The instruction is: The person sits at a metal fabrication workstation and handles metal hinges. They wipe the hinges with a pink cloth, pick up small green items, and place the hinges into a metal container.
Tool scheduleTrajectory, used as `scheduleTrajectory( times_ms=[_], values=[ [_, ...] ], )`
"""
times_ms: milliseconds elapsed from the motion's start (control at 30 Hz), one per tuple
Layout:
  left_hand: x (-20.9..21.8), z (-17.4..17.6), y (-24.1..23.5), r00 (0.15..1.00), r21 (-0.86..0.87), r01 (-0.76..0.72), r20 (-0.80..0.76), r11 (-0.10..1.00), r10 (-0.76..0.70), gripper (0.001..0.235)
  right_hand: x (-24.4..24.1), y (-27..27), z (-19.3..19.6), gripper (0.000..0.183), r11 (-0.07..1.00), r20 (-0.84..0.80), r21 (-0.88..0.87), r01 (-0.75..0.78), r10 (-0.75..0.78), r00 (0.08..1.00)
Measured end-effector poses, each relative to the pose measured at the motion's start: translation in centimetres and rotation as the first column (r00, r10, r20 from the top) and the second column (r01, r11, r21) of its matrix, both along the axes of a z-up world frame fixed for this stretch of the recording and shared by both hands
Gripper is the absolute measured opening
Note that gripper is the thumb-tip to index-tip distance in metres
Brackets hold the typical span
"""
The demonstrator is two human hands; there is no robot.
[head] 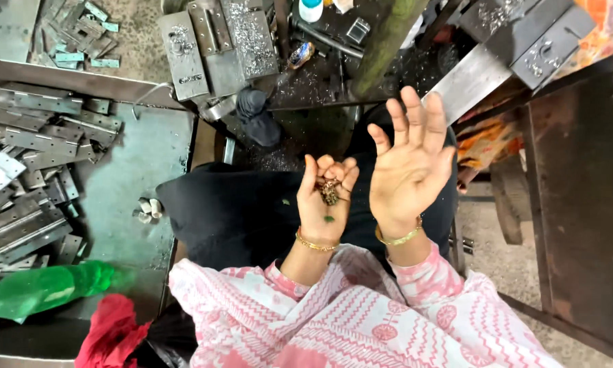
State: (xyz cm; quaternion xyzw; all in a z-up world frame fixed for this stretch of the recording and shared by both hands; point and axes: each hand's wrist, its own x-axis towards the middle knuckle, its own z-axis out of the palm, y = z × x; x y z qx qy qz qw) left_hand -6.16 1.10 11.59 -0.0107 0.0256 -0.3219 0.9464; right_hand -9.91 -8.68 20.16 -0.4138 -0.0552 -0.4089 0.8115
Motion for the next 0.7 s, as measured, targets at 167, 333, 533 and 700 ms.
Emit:
scheduleTrajectory(
  times_ms=[167, 333, 533, 700],
  values=[
    [-0.2, 2.3, 0.5, 1.000, 0.179, -0.006, 0.030, 0.984, 0.001, 0.052, -0.7, 0.4, -2.1, 0.066, 0.956, -0.152, 0.240, -0.168, 0.208, 0.966],
    [-0.3, 2.8, 0.5, 0.990, 0.222, -0.062, 0.139, 0.973, 0.031, 0.064, -1.3, 3.8, -3.8, 0.071, 0.843, -0.155, 0.448, -0.297, 0.401, 0.903],
    [-0.7, 3.9, 1.0, 0.911, 0.380, -0.245, 0.406, 0.892, 0.077, 0.075, -1.8, 5.1, -3.0, 0.076, 0.768, -0.151, 0.549, -0.329, 0.479, 0.865],
    [-1.3, 5.3, 1.7, 0.771, 0.626, -0.330, 0.611, 0.707, -0.181, 0.089, -1.4, 4.7, -2.7, 0.080, 0.712, -0.072, 0.591, -0.380, 0.516, 0.854]
  ],
)
